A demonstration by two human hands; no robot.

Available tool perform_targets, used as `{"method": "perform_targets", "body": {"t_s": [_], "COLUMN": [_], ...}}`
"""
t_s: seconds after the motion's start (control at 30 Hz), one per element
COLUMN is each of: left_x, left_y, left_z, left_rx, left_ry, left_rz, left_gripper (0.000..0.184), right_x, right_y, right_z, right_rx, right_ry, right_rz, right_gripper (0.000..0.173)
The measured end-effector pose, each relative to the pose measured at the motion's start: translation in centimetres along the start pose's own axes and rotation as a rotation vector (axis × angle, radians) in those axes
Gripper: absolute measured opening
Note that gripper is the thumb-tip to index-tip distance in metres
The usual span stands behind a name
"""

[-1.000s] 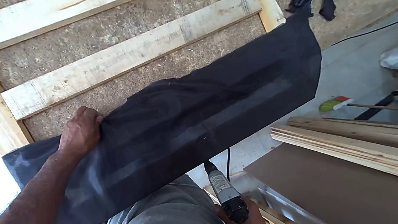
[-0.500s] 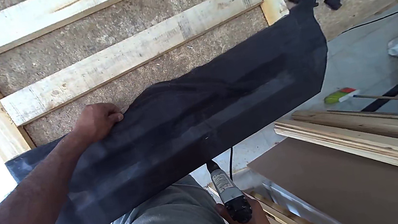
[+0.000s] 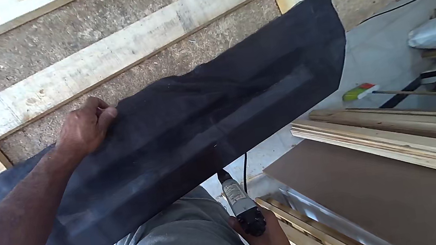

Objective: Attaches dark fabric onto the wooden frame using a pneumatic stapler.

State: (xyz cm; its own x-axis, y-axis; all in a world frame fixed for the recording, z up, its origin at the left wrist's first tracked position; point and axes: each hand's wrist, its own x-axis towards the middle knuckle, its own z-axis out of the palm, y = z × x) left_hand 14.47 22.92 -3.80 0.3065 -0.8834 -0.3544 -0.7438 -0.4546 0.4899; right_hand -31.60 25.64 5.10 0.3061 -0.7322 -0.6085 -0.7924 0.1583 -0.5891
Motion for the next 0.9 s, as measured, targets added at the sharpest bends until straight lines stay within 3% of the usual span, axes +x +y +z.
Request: {"method": "perform_targets", "body": {"t_s": [0.1,0.2,0.27,0.6,0.9], "left_x": [0.8,1.6,1.8,1.7,1.7], "left_y": [0.6,0.5,0.5,-1.3,-2.5], "left_z": [0.2,0.4,0.1,0.3,1.5], "left_rx": [0.077,0.082,0.003,0.098,0.142], "left_ry": [-0.112,-0.073,-0.048,0.002,0.083], "left_rz": [0.008,0.099,0.128,0.107,0.167], "left_gripper": [0.064,0.033,0.028,0.037,0.047], "right_x": [0.2,0.5,0.7,2.8,5.2], "right_y": [-0.1,-0.2,-0.3,-2.4,-4.8], "right_z": [-0.1,-0.2,-0.3,-0.6,-1.0], "right_rx": [0.011,0.026,0.042,0.105,0.067], "right_ry": [0.000,-0.005,-0.003,-0.039,-0.110], "right_rz": [-0.018,-0.034,-0.046,0.019,0.165], "right_gripper": [0.058,0.058,0.058,0.059,0.047]}}
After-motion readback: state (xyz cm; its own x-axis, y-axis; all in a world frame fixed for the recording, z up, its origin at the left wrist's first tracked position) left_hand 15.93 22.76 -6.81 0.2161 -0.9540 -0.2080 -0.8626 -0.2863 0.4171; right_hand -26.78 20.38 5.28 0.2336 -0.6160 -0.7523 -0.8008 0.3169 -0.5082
